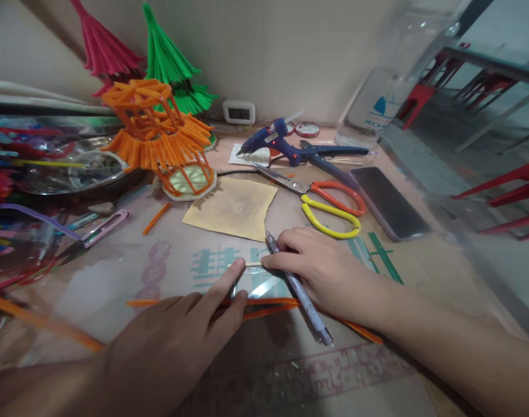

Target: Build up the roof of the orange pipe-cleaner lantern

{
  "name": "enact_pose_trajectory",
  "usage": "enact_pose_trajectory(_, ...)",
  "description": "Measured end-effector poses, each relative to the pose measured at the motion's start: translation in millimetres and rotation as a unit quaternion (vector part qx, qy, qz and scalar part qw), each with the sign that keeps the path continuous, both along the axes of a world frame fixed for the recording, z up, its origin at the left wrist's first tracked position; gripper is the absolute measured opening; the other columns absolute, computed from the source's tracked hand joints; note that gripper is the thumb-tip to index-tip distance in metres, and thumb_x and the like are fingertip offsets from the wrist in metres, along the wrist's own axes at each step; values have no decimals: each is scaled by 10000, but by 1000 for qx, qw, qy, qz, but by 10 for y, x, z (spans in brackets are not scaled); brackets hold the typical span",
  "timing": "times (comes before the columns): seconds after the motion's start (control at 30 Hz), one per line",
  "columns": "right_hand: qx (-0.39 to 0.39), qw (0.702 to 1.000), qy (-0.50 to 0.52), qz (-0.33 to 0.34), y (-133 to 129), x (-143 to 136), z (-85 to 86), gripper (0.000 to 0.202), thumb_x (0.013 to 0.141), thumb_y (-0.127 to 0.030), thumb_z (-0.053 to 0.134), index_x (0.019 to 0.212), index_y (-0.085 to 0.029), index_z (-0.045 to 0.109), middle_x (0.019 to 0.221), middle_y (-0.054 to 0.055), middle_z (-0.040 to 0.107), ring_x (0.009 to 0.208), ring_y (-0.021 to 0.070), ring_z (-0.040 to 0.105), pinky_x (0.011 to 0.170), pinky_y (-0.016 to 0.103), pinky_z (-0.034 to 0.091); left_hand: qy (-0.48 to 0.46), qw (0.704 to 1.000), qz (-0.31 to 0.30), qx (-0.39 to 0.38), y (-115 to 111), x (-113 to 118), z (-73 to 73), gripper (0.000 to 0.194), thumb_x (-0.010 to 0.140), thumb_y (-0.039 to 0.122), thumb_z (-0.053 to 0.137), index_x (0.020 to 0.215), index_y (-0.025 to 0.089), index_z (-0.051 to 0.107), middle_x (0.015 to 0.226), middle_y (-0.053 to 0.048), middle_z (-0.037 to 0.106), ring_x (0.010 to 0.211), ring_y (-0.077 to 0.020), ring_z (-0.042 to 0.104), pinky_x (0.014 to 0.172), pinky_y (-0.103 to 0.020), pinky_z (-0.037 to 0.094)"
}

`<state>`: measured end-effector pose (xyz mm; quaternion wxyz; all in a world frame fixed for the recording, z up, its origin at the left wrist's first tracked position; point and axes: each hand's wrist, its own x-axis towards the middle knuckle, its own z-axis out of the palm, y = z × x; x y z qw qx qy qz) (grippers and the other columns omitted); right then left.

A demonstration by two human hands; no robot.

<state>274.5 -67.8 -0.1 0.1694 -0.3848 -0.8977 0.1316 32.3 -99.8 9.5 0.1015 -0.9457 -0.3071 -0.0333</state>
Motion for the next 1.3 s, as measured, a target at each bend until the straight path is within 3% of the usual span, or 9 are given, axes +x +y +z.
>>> enact_pose_trajectory(0.17,-29,1000,1,-9,12,1,20,254,954,-158,502,1101,-202,704,908,81,599,829,198,544,703,302,429,5,1000,25,1,-1,-6,-49,277,864,106,518,1046,236,682,1352,-141,610,567,-187,691,442,-319,559)
enact_pose_trajectory(0.43,-78,996,52,-10,64,35,-12,196,968,-167,499,1027,-174,686,899,60,573,859,174,544,740,286,428,30,999,-21,7,59,-35,16,300,871,77,497,1039,214,705,1303,-154,641,566,-181,704,424,-288,556)
enact_pose_trajectory(0.67,-59,997,40,-8,53,44,-25,189,933,-113,526,1015,-179,683,875,49,538,833,178,520,707,286,405,28,999,1,19,-13,0,-30,379,870,52,446,1101,217,697,1391,-83,583,617,-185,709,441,-312,562)
enact_pose_trajectory(0.93,-48,998,38,-6,39,38,-21,186,957,-155,508,1018,-196,679,870,44,547,821,168,529,695,273,405,15,999,-29,23,-6,9,38,371,879,65,408,1063,172,712,1283,-110,663,533,-174,678,390,-293,537)
enact_pose_trajectory(1.3,-28,999,16,-8,29,36,-11,197,959,-163,506,1021,-204,689,849,50,554,802,177,533,663,274,403,29,999,14,-1,-13,23,-3,294,896,102,454,1049,210,682,1383,-152,580,521,-162,669,418,-294,538)
